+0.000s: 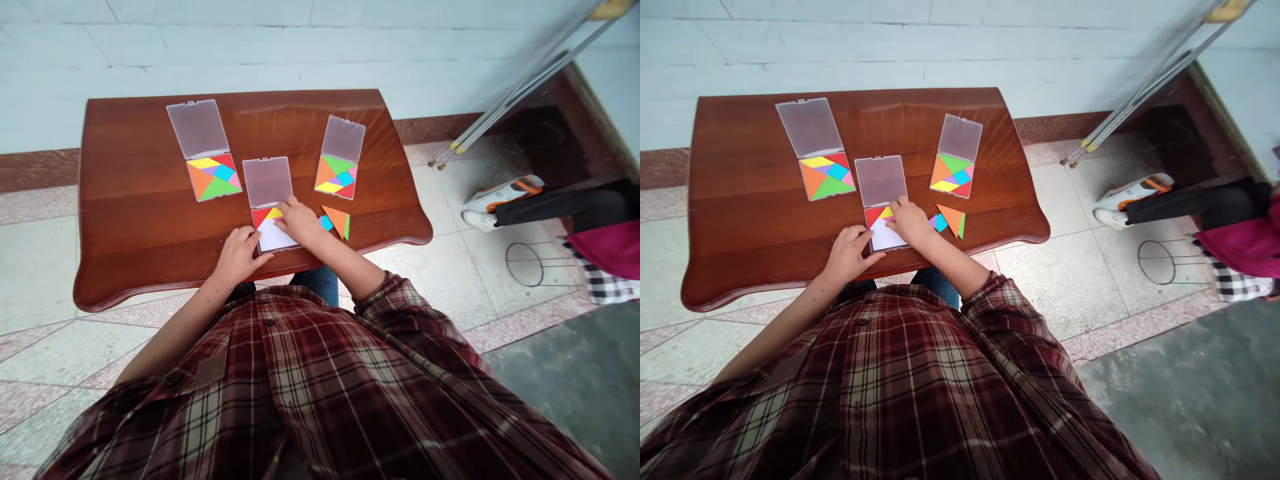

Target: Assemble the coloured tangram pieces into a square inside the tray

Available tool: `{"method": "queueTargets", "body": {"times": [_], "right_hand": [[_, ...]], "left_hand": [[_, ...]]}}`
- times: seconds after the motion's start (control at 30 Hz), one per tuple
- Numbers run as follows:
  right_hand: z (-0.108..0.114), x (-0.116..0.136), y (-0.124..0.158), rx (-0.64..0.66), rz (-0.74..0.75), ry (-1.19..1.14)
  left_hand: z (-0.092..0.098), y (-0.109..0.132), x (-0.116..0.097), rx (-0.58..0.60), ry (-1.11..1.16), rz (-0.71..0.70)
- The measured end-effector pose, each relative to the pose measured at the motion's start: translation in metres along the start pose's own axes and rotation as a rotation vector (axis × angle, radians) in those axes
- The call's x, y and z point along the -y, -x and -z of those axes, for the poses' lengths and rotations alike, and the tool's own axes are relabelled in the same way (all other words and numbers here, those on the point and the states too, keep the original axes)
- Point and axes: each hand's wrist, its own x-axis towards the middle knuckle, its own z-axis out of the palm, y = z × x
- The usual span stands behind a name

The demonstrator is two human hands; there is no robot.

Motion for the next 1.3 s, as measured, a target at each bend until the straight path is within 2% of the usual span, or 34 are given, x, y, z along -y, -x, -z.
{"method": "queueTargets", "body": {"times": [0.3,0.5,0.87,1.07,1.2,1.3], "right_hand": [[-0.001,-0.001,-0.001,0.063,0.077,0.254],[0.002,-0.013,-0.002,0.062,0.164,0.279],[0.0,-0.016,-0.005,0.04,0.19,0.191],[0.016,-0.013,-0.002,0.086,0.165,0.097],[0.026,-0.017,-0.006,0.016,0.152,-0.087],[0.033,-0.027,-0.007,-0.018,0.123,-0.132]], "left_hand": [[0.002,0.0,-0.003,0.01,0.024,-0.002],[0.004,-0.001,-0.004,0.018,0.023,0.007],[0.004,-0.001,0.0,0.016,0.048,0.006],[0.004,-0.001,0.0,0.006,0.045,0.011],[0.002,-0.001,0.0,0.002,0.026,0.004],[0.001,-0.001,0.001,0.004,0.038,0.005]]}}
